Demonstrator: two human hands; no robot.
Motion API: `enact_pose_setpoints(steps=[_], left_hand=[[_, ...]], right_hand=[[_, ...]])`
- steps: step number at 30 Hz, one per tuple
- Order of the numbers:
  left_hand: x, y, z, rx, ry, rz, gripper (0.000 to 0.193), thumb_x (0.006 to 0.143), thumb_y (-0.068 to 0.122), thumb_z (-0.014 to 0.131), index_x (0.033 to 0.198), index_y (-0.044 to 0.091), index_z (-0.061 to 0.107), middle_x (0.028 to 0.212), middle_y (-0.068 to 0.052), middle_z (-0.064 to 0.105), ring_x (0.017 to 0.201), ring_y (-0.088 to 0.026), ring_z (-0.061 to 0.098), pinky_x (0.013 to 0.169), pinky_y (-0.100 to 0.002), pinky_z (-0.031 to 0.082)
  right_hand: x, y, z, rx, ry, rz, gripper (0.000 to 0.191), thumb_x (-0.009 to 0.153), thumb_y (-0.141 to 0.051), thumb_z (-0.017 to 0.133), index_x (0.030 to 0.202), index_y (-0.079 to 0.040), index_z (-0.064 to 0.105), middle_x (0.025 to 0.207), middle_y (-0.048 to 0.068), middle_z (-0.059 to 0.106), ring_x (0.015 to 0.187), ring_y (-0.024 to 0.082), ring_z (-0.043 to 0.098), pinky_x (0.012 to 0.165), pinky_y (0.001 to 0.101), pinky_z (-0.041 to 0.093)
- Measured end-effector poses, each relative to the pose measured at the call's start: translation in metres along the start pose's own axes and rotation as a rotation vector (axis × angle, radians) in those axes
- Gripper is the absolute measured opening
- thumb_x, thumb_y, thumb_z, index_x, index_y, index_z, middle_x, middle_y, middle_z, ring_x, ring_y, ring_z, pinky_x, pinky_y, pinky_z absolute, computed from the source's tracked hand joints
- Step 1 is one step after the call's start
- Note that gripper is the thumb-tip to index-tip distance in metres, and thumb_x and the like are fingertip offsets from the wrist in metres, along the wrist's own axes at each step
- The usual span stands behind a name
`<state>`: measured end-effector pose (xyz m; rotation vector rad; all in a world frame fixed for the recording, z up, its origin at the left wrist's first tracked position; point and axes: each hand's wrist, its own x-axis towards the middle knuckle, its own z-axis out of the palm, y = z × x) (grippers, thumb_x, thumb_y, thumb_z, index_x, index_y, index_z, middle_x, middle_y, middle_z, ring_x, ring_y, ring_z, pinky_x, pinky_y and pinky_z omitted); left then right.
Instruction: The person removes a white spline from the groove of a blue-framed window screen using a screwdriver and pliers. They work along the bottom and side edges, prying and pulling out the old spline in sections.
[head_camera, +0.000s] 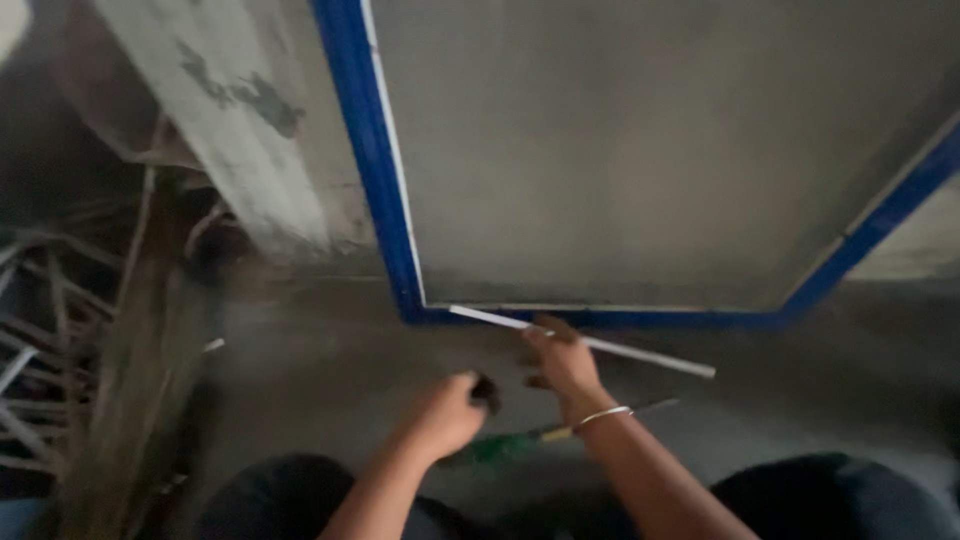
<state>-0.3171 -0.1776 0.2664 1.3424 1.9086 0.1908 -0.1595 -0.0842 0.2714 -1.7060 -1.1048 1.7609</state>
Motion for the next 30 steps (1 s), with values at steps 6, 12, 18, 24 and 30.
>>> enact_pose_setpoints(steps=[6,12,18,24,30], left_hand=[[-0.013,-0.022,-0.017,-0.098,0.384,-0.266,0.059,0.092,0.037,0.072,0.141,0.015,0.049,0.137,-0.018,0.058,0.122,-0.038,0.061,0.098,-0.049,0.053],[-0.001,-0.018,0.019,0.300,0.375,0.087,0.061,0.089,0.027,0.073,0.145,0.020,0.050,0.148,-0.009,0.052,0.134,-0.034,0.052,0.102,-0.051,0.050],[0.030,-0.031,0.035,0.430,0.203,0.039,0.064,0.093,0.030,0.067,0.152,0.030,0.042,0.160,-0.006,0.036,0.138,-0.035,0.041,0.104,-0.058,0.042],[0.051,-0.064,0.041,0.576,0.232,0.010,0.029,0.105,0.030,0.049,0.118,0.022,0.073,0.129,-0.007,0.071,0.121,-0.030,0.067,0.099,-0.048,0.055],[0.016,-0.167,-0.042,0.699,0.120,-0.590,0.035,0.103,0.039,0.053,0.134,0.025,0.061,0.140,-0.007,0.063,0.130,-0.030,0.061,0.106,-0.049,0.051]], right_hand=[[0.014,0.063,0.017,-0.901,-0.193,-0.405,0.042,0.096,-0.029,0.061,0.137,-0.023,0.063,0.133,0.007,0.072,0.112,0.029,0.073,0.094,0.0396,0.059],[-0.014,0.114,-0.028,-1.533,-0.318,-1.052,0.018,0.093,-0.025,0.064,0.106,-0.014,0.072,0.116,0.014,0.069,0.108,0.034,0.068,0.088,0.0514,0.056],[-0.070,0.031,-0.060,-1.400,-0.274,-0.461,0.026,0.095,-0.025,0.063,0.118,-0.014,0.066,0.116,0.010,0.070,0.101,0.027,0.070,0.081,0.0430,0.059],[-0.088,-0.045,-0.160,-0.781,0.346,-0.748,0.035,0.083,-0.017,0.071,0.114,-0.004,0.063,0.099,0.014,0.072,0.086,0.026,0.071,0.076,0.0387,0.058],[-0.016,0.011,-0.253,0.336,0.482,-0.616,0.011,0.090,-0.006,0.061,0.100,-0.002,0.060,0.084,0.010,0.062,0.071,0.022,0.059,0.062,0.0377,0.050]])
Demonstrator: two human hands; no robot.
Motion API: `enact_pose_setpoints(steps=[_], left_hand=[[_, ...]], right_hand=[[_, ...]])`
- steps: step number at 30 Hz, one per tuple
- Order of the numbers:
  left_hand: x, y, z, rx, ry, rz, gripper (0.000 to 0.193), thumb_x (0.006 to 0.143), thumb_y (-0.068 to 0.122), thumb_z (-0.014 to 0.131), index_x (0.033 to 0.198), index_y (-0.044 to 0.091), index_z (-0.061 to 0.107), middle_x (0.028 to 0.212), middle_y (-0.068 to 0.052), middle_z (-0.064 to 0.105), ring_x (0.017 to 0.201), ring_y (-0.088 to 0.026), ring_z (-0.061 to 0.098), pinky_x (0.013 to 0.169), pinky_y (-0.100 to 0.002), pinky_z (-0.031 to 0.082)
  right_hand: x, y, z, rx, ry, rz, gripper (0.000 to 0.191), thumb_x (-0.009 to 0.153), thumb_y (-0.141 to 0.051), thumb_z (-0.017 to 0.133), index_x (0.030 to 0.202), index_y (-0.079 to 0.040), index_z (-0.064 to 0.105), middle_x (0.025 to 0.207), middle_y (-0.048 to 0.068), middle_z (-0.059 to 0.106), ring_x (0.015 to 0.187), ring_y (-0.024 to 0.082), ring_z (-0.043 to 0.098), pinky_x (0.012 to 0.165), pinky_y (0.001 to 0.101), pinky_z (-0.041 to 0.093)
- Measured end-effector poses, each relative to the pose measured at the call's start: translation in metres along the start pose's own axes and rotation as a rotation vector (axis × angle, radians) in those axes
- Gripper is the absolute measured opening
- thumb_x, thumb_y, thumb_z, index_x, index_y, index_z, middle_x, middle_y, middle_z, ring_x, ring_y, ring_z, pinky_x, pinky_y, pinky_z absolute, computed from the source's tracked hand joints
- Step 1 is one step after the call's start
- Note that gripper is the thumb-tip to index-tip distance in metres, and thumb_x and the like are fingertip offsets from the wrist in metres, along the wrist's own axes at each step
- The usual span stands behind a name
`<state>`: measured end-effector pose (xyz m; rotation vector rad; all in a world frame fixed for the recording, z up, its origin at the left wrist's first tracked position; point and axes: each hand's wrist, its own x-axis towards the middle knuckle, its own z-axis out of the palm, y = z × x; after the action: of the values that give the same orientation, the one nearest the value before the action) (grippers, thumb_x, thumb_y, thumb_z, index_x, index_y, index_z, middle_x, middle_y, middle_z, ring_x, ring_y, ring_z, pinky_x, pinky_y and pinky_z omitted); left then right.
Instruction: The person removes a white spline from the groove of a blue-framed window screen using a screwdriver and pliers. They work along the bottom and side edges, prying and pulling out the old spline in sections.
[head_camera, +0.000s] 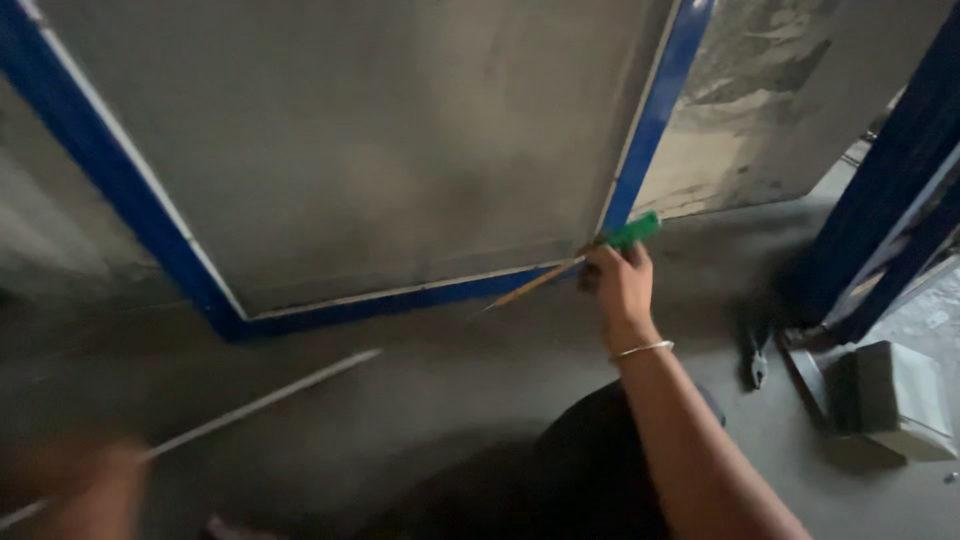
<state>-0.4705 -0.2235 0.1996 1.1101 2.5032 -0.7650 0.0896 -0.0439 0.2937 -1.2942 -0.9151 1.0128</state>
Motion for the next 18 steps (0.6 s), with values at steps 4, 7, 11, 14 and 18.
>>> enact_pose_setpoints(steps=[4,7,11,14,18], left_hand=[[0.022,-0.039,-0.013,0.044,-0.193,-0.183,0.047,0.102,0.045,0.056,0.144,0.026,0.053,0.148,-0.007,0.058,0.135,-0.029,0.058,0.111,-0.049,0.049],[0.020,-0.004,-0.031,0.000,-0.245,-0.063,0.057,0.101,0.049,0.058,0.153,0.028,0.046,0.153,-0.007,0.054,0.140,-0.029,0.055,0.115,-0.049,0.047],[-0.029,0.107,-0.041,-0.306,0.031,0.506,0.067,0.094,0.048,0.065,0.152,0.022,0.042,0.150,-0.012,0.052,0.133,-0.030,0.057,0.108,-0.049,0.050],[-0.087,0.199,-0.041,-0.542,0.246,0.811,0.086,0.083,0.041,0.075,0.158,0.025,0.036,0.135,-0.019,0.059,0.118,-0.036,0.063,0.095,-0.049,0.056],[-0.129,0.276,-0.062,-0.801,0.443,0.924,0.049,0.087,0.030,0.066,0.134,0.016,0.061,0.124,-0.013,0.073,0.114,-0.030,0.071,0.092,-0.047,0.056]], right_hand=[[0.028,0.058,-0.030,0.317,0.236,0.408,0.006,0.095,-0.010,0.054,0.097,-0.004,0.055,0.082,0.013,0.057,0.064,0.025,0.055,0.057,0.0407,0.050],[0.045,0.066,-0.019,0.438,0.214,0.502,0.013,0.098,-0.017,0.056,0.102,-0.004,0.056,0.088,0.012,0.057,0.069,0.023,0.055,0.059,0.0402,0.050],[0.020,0.040,0.017,0.265,0.071,0.607,0.024,0.097,-0.020,0.061,0.111,-0.001,0.061,0.101,0.014,0.067,0.088,0.026,0.068,0.077,0.0395,0.061],[-0.015,0.015,0.031,0.074,-0.513,0.507,0.034,0.094,-0.023,0.067,0.119,-0.001,0.061,0.112,0.018,0.068,0.102,0.028,0.068,0.087,0.0417,0.058],[-0.005,0.007,-0.010,-0.286,-0.780,0.173,0.057,0.085,-0.021,0.072,0.139,-0.011,0.059,0.137,0.009,0.065,0.123,0.023,0.062,0.102,0.0387,0.052]])
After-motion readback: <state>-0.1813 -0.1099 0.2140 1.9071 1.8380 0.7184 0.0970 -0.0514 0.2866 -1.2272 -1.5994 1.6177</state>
